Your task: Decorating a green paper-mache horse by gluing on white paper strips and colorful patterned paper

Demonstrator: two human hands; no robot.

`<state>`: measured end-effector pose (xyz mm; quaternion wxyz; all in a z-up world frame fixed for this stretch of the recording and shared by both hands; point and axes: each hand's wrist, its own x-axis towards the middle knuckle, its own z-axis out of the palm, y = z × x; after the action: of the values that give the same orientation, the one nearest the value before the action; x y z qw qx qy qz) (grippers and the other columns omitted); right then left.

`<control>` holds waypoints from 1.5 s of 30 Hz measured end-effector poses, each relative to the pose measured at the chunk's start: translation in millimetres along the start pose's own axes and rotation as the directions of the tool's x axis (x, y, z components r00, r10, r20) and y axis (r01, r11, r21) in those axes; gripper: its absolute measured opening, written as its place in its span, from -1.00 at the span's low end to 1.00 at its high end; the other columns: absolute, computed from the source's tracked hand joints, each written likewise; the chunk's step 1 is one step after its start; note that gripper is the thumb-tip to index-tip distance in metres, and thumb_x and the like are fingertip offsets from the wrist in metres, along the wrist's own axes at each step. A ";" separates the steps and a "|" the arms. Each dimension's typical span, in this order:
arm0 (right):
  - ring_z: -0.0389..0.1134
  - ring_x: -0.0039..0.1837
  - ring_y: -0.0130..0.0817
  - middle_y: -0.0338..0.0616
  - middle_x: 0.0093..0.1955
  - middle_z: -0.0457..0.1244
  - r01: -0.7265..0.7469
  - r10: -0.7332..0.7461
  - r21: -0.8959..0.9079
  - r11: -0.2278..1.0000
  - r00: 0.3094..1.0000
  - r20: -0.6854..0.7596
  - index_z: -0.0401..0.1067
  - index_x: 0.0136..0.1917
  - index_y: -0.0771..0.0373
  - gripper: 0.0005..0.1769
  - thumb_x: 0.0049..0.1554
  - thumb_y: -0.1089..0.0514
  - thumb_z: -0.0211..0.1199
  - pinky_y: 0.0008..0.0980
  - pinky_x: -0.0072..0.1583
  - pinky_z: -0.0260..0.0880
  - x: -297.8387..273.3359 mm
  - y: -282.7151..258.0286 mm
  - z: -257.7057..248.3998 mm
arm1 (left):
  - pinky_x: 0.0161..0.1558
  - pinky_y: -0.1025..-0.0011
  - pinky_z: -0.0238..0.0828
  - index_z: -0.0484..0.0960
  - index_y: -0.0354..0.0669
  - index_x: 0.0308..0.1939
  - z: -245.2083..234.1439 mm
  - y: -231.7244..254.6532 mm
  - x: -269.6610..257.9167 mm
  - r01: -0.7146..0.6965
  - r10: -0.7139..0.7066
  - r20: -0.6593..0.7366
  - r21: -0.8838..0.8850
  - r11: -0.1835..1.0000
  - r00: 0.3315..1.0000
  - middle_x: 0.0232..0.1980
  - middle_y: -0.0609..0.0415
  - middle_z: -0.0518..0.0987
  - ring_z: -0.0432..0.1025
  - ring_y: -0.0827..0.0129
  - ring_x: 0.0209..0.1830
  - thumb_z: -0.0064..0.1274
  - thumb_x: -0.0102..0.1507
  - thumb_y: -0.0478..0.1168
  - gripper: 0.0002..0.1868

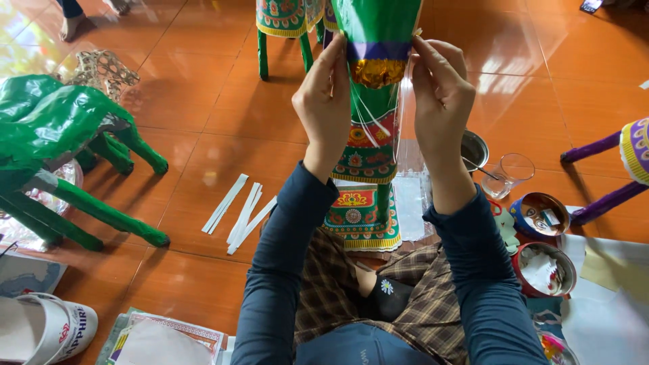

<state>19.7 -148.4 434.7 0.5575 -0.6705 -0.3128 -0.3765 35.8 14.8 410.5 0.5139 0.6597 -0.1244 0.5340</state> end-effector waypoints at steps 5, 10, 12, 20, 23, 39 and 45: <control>0.33 0.26 -0.27 0.00 0.36 0.26 -0.004 0.004 0.000 1.000 1.000 0.027 0.44 0.52 0.36 -0.60 0.48 0.56 0.18 -0.40 0.25 0.44 0.1 7.7 -2.0 | 0.34 0.39 0.74 0.49 -0.10 0.50 -3.2 4.6 -8.0 -0.054 0.042 0.101 0.116 0.992 0.994 0.47 -0.01 0.63 0.68 0.21 0.40 0.04 0.54 -0.49 -0.54; 0.19 0.01 -0.44 0.02 0.35 0.32 0.003 -0.003 -0.009 1.000 1.000 0.029 0.44 0.53 0.41 -0.61 0.49 0.56 0.16 -0.49 0.00 0.18 1.4 7.2 -3.4 | 0.60 0.31 0.67 0.21 -0.12 0.69 -0.4 -6.2 -21.3 -0.109 0.068 0.212 0.188 0.976 0.975 0.70 -0.10 0.40 0.54 0.04 0.65 -0.05 0.54 -0.58 -0.34; 0.42 0.23 -0.20 0.13 0.30 0.35 0.055 -0.054 -0.019 0.998 0.998 0.022 0.44 0.47 0.50 -0.64 0.46 0.62 0.18 -0.37 0.26 0.50 6.0 3.8 -3.0 | 0.60 0.27 0.67 0.10 -0.09 0.74 2.4 -13.1 -26.1 -0.135 0.074 0.242 0.247 0.959 0.968 0.75 -0.09 0.33 0.50 -0.02 0.69 -0.01 0.45 -0.63 -0.18; 0.44 0.01 -0.31 0.05 0.12 0.45 0.053 -0.050 -0.052 0.997 0.997 0.066 0.47 0.28 0.39 -0.82 0.47 0.49 0.36 -0.45 -0.03 0.41 23.2 10.6 -12.5 | 0.57 0.22 0.64 0.14 -0.14 0.69 -4.4 -5.9 -19.1 -0.137 0.082 0.257 0.205 0.969 0.963 0.69 -0.15 0.39 0.51 -0.05 0.65 -0.08 0.46 -0.62 -0.26; 0.40 0.02 -0.36 0.00 0.12 0.42 -0.012 0.010 0.030 0.999 0.998 0.067 0.43 0.28 0.36 -0.78 0.45 0.48 0.38 -0.47 -0.04 0.37 22.4 16.3 -15.3 | 0.58 0.22 0.60 0.23 -0.16 0.62 -8.5 2.5 -9.5 -0.087 0.060 0.244 0.102 0.991 0.968 0.59 -0.15 0.49 0.55 0.00 0.58 -0.14 0.45 -0.65 -0.33; 0.36 -0.03 -0.38 -0.06 0.06 0.43 0.053 -0.046 0.072 0.996 0.993 -0.107 0.51 0.25 0.30 -0.81 0.42 0.48 0.30 -0.45 0.00 0.36 16.1 30.1 -5.1 | 0.61 0.30 0.57 0.44 -0.13 0.50 -23.1 3.9 1.6 -0.040 0.050 0.256 -0.043 0.998 0.965 0.57 -0.01 0.47 0.52 0.15 0.55 -0.09 0.54 -0.56 -0.52; 0.48 0.13 -0.26 0.07 0.24 0.44 0.058 -0.058 0.159 0.986 0.998 -0.004 0.45 0.36 0.38 -0.75 0.45 0.51 0.26 -0.40 0.16 0.52 17.6 31.7 1.3 | 0.52 0.35 0.65 0.41 -0.11 0.50 -21.3 3.8 2.9 -0.057 0.065 0.262 -0.036 0.998 0.963 0.47 0.01 0.56 0.60 0.21 0.44 -0.08 0.56 -0.54 -0.54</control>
<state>55.7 -152.9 433.4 0.5980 -0.6145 -0.3615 -0.3663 21.9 31.5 412.9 0.4854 0.7133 -0.2194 0.4555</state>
